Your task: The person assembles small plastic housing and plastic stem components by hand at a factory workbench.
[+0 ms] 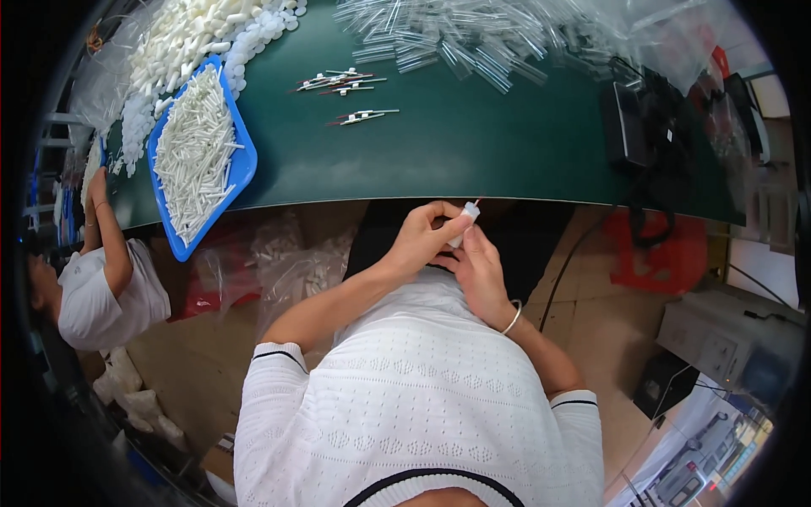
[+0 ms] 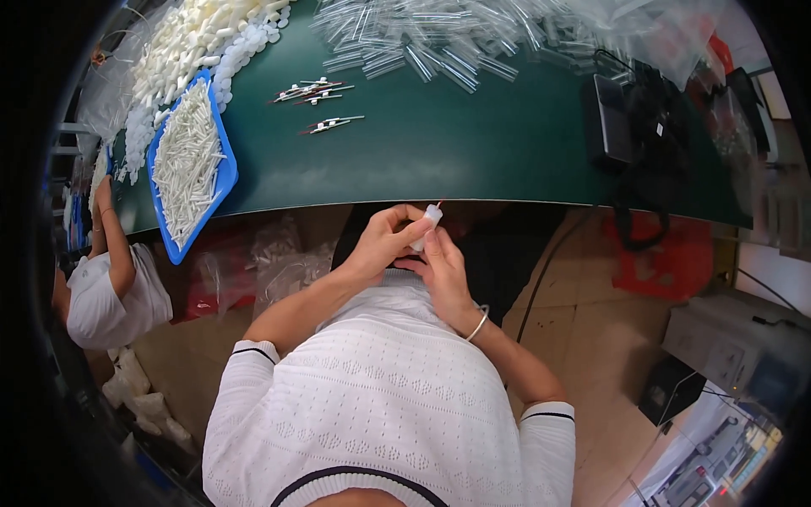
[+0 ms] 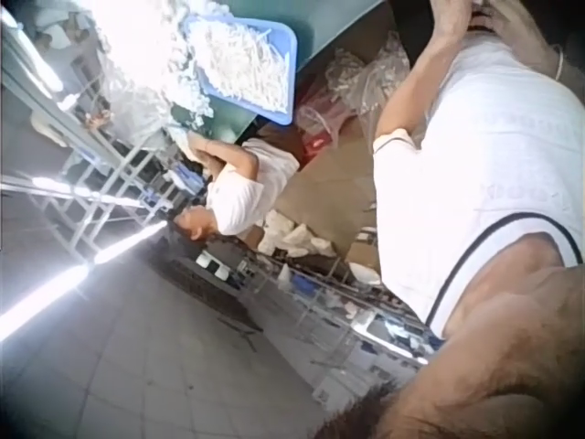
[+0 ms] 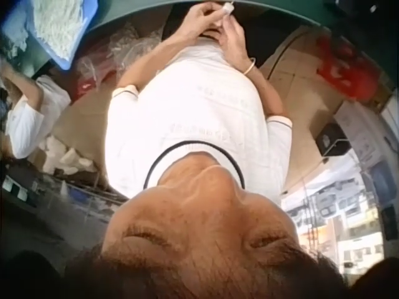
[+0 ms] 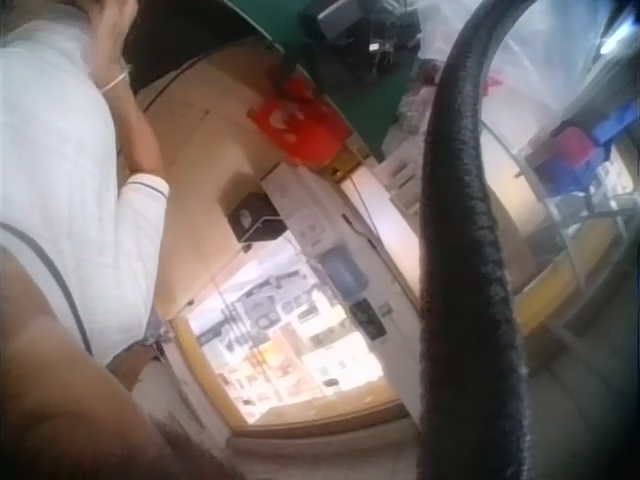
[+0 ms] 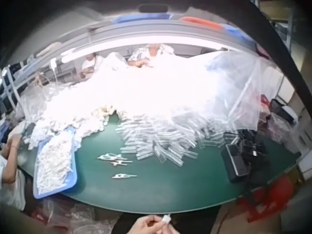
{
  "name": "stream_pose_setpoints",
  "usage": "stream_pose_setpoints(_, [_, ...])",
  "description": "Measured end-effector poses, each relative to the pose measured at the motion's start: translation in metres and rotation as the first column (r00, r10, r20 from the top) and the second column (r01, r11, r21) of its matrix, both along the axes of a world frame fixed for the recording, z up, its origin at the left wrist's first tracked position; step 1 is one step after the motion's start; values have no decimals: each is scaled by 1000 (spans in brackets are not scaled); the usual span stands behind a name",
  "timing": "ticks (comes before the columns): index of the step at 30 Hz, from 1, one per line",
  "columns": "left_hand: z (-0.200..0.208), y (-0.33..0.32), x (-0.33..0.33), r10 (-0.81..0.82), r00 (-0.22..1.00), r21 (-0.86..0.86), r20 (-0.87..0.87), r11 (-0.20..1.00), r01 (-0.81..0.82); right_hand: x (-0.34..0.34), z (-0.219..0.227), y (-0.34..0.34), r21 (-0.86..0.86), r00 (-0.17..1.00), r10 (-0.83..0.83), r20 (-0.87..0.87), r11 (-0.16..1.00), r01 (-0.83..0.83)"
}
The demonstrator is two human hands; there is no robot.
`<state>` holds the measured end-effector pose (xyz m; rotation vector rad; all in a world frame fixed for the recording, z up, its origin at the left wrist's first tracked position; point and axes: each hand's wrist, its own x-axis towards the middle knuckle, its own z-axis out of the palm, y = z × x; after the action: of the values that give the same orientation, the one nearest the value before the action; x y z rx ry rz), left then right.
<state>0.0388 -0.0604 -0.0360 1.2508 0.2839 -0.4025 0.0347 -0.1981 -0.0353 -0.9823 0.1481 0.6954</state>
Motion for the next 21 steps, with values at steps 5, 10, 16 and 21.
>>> stream_pose_setpoints(5, [11, -14, 9, 52, 958, -42, -281, 997, -66, -1, -8, 3, 132, 994, -60, -94, 989, 73])
stream_pose_setpoints(10, [15, -8, 12, -64, 957, -68, -284, 997, 47, 2, -2, 1, 100, 984, -95, -149, 989, 110])
stream_pose_setpoints(16, [11, -8, 23, -107, 963, -407, -248, 913, -3, 14, 9, -9, 184, 956, -43, -291, 978, 100])
stream_pose_setpoints(21, [-9, -12, 17, -20, 990, -363, -141, 931, -32, 19, 9, -13, 176, 966, 4, -259, 983, 43])
